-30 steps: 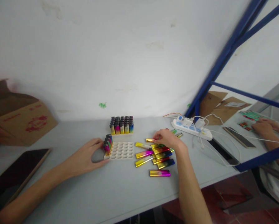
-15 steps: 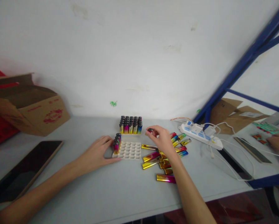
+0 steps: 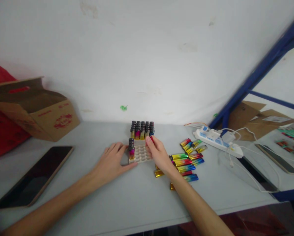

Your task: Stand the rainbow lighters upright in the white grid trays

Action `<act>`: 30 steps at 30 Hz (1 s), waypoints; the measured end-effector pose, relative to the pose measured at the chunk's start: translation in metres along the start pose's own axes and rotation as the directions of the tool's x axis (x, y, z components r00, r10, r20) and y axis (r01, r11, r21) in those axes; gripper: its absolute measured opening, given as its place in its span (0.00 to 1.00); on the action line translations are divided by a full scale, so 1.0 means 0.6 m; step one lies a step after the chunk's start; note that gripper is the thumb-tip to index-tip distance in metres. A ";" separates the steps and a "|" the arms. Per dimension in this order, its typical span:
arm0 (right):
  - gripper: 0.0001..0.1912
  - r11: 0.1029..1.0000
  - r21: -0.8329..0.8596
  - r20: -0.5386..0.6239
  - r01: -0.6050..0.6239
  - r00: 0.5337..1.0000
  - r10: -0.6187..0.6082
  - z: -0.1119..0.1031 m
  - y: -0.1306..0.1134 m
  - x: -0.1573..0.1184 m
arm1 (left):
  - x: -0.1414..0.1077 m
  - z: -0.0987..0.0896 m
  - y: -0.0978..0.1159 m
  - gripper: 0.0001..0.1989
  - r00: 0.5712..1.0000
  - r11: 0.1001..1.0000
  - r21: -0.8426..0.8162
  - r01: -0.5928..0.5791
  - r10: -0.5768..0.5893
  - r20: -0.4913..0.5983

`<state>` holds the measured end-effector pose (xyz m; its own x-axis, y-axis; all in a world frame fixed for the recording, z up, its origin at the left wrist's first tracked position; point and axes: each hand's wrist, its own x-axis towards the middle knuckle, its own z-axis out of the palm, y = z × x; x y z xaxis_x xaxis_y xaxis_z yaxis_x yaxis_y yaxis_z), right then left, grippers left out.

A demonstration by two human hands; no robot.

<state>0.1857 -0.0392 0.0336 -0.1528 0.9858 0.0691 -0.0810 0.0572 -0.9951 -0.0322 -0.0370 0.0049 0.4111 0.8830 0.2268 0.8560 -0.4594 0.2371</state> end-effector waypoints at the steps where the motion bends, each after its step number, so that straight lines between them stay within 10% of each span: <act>1: 0.34 0.999 -0.041 -0.032 0.000 0.999 -0.002 0.000 0.005 0.000 | 0.001 -0.002 -0.006 0.31 1.000 1.000 -0.018 -0.020 0.021 0.011; 24: 0.22 0.862 -0.480 0.034 0.162 0.985 -0.166 -0.002 0.020 -0.006 | 0.002 -0.013 -0.045 0.28 0.982 0.972 -0.153 -0.181 0.187 0.026; 30: 0.22 0.587 -0.700 0.221 0.407 0.905 -0.363 0.006 0.002 -0.016 | 0.000 -0.013 -0.042 0.28 0.984 0.973 -0.153 -0.170 0.177 0.029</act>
<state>0.1837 -0.0490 0.0318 -0.3268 0.8367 0.4395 0.5800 0.5447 -0.6057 -0.0564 -0.0261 0.0061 0.5647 0.7902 0.2380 0.7152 -0.6125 0.3366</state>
